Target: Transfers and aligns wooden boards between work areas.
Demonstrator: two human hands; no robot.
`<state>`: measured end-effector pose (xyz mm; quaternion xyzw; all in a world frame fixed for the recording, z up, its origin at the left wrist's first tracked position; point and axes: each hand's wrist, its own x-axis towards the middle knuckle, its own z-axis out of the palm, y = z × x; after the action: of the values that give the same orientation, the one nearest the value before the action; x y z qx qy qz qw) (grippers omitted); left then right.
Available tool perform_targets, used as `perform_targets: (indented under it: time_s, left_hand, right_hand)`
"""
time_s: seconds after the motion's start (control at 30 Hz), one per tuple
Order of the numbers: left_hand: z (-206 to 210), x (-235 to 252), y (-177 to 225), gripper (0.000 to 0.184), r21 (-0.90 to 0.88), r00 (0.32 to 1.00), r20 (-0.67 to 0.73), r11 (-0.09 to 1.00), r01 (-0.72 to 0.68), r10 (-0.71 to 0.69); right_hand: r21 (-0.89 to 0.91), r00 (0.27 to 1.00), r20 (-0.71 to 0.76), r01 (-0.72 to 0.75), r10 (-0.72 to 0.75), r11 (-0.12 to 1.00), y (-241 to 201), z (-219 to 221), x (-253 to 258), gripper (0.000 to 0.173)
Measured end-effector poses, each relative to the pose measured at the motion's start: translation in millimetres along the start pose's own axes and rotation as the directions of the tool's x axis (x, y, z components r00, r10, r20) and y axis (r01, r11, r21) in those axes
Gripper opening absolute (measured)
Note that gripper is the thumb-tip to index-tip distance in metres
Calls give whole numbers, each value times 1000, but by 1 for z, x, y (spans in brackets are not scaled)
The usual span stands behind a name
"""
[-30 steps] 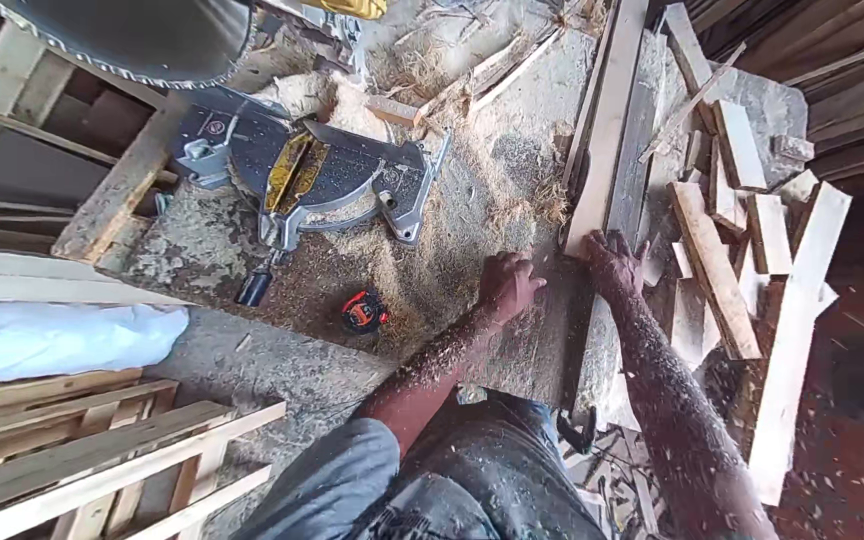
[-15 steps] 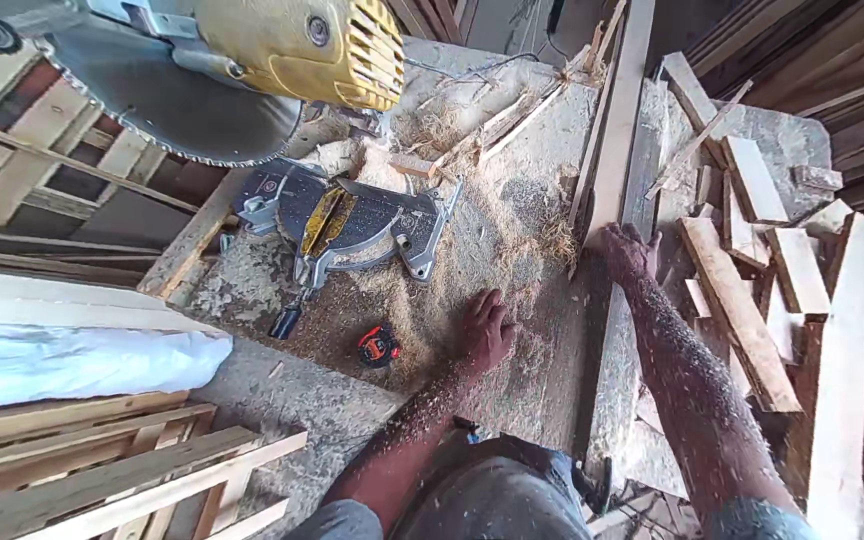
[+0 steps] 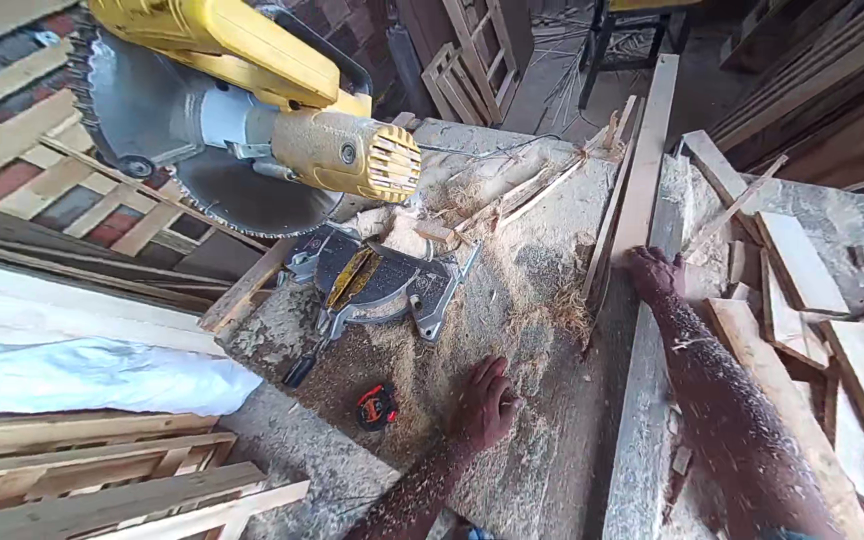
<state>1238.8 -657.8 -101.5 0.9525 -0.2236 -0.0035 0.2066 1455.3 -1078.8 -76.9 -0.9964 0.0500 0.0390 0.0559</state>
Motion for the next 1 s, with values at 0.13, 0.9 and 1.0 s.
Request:
perform_targets:
  time_s: [0.13,0.9,1.0]
  left_hand:
    - [4,-3,1,39,0,1000,-11,1000,7,-7]
    - [4,-2,4,37,57,998,-53,998,-15,18]
    - [1,-5,4,42,59,999,-11,998,-30,31]
  right_hand:
    - [68,995,-99,-15,22,998,17,-6,30,40]
    - [458,880,-188,-315,437,831,-43,-128,-290,47]
    - [636,757,-319,-275,570,722,-96,-123,-456,40]
